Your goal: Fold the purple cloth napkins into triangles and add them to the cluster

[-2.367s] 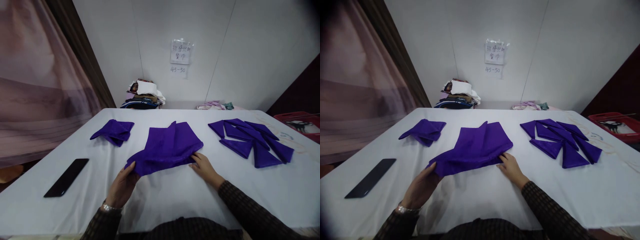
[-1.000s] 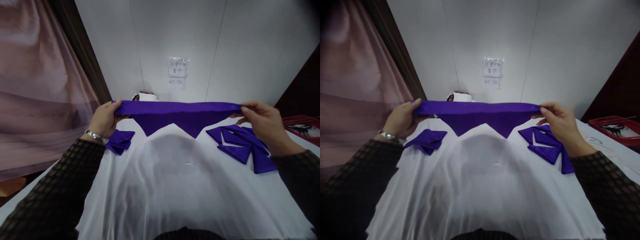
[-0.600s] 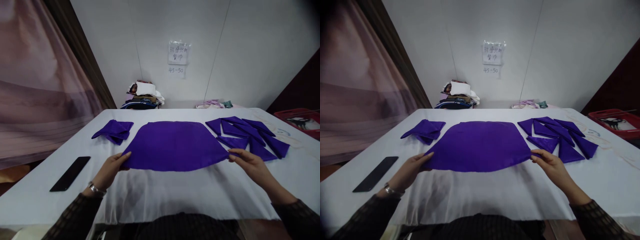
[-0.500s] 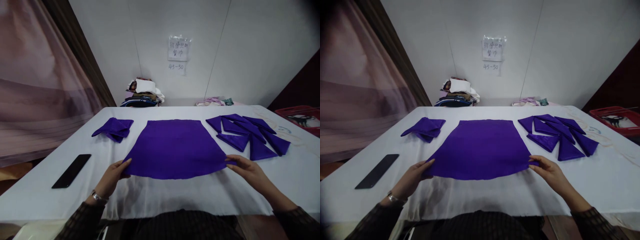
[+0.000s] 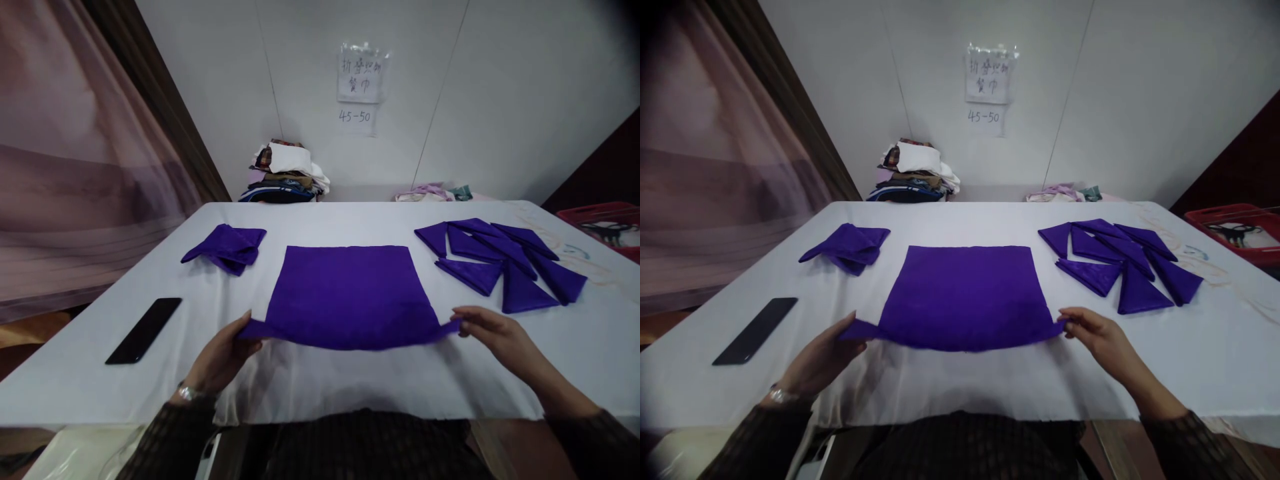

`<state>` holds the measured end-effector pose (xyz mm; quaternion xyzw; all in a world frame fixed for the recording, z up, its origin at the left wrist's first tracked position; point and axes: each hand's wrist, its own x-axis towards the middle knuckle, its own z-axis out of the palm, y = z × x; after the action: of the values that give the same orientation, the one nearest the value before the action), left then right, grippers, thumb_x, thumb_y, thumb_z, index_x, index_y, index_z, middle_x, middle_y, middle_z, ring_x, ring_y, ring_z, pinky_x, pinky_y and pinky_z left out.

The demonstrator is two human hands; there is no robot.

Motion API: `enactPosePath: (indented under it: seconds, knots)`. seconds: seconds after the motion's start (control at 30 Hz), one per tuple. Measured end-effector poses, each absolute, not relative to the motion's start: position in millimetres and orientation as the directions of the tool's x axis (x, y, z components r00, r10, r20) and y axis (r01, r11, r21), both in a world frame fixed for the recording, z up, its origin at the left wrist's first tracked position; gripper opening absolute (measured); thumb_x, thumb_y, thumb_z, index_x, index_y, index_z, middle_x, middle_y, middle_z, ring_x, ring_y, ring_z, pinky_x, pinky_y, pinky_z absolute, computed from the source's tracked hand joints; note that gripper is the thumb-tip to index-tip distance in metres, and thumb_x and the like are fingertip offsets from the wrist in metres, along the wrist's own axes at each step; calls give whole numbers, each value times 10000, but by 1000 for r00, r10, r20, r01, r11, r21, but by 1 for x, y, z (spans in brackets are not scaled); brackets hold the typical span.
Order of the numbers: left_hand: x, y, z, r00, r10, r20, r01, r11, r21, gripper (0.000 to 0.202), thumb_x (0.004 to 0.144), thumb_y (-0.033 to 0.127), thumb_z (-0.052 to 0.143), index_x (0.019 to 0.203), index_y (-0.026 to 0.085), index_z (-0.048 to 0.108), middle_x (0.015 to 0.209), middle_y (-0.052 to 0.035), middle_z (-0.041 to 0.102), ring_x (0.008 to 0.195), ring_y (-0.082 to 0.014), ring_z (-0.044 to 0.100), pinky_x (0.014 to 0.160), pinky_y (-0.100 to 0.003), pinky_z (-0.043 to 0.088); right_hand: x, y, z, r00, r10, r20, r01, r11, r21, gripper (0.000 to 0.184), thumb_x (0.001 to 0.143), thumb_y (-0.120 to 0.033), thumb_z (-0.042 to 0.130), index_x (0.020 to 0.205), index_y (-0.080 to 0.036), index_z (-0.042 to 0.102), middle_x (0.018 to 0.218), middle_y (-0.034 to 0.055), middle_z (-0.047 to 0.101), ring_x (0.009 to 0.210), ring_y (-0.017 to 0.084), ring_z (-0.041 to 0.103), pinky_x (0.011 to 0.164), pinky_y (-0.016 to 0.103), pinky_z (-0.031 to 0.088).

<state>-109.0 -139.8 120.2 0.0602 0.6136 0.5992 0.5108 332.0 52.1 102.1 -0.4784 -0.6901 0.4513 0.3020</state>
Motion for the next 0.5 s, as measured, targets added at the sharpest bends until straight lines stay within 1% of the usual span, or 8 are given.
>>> enactPosePath:
  seconds: [0.07,0.17,0.27,0.33,0.4,0.47,0.5]
  knots:
    - [-120,-108,123,-465,685,-561,-583,240,776,174,846,218,530,747,142,651,676,-62,680,597,-148,645,506,-215,528,317,82,103,-315,949,-17,327,91,-941,357,631,-456,738,883,-209,688,739,45,687,671,208,649,710,377,553]
    - [-142,-52,118,-435,726,-532,-640,166,750,203,884,223,484,760,145,624,709,-61,688,622,-138,659,507,-198,534,288,133,98,-298,954,-33,181,22,-983,347,582,-399,782,833,-190,663,725,26,672,658,184,647,694,344,556]
    - [-159,0,105,-453,720,-526,-649,138,748,186,890,224,479,757,155,589,725,-56,682,631,-138,658,518,-208,537,258,179,85,-277,956,-101,66,-86,-994,245,631,-283,761,807,-176,629,719,21,652,655,161,649,668,300,561]
    - [-166,28,93,-471,699,-538,-640,148,754,171,900,217,458,792,157,576,715,-51,669,634,-135,654,522,-209,532,240,203,75,-264,951,-161,49,-154,-987,170,689,-225,715,808,-167,608,721,29,642,659,155,651,653,283,565]
    - [-169,50,81,-487,677,-552,-631,165,758,170,913,214,429,829,155,565,707,-45,655,623,-129,646,523,-209,526,225,220,63,-259,941,-218,75,-206,-976,122,742,-202,667,828,-161,592,743,43,641,670,153,654,645,270,568]
    - [-169,64,70,-501,659,-561,-618,181,765,171,922,203,402,863,152,555,725,-48,649,611,-120,638,526,-206,519,215,231,52,-253,932,-261,113,-239,-964,124,767,-207,646,860,-153,583,770,54,642,669,148,653,626,258,566]
    - [-169,69,65,-507,652,-564,-611,190,769,171,925,201,393,881,151,551,750,-55,650,613,-116,636,531,-204,517,212,234,47,-250,927,-278,127,-253,-959,154,765,-214,652,885,-148,582,777,57,642,661,145,650,609,252,564]
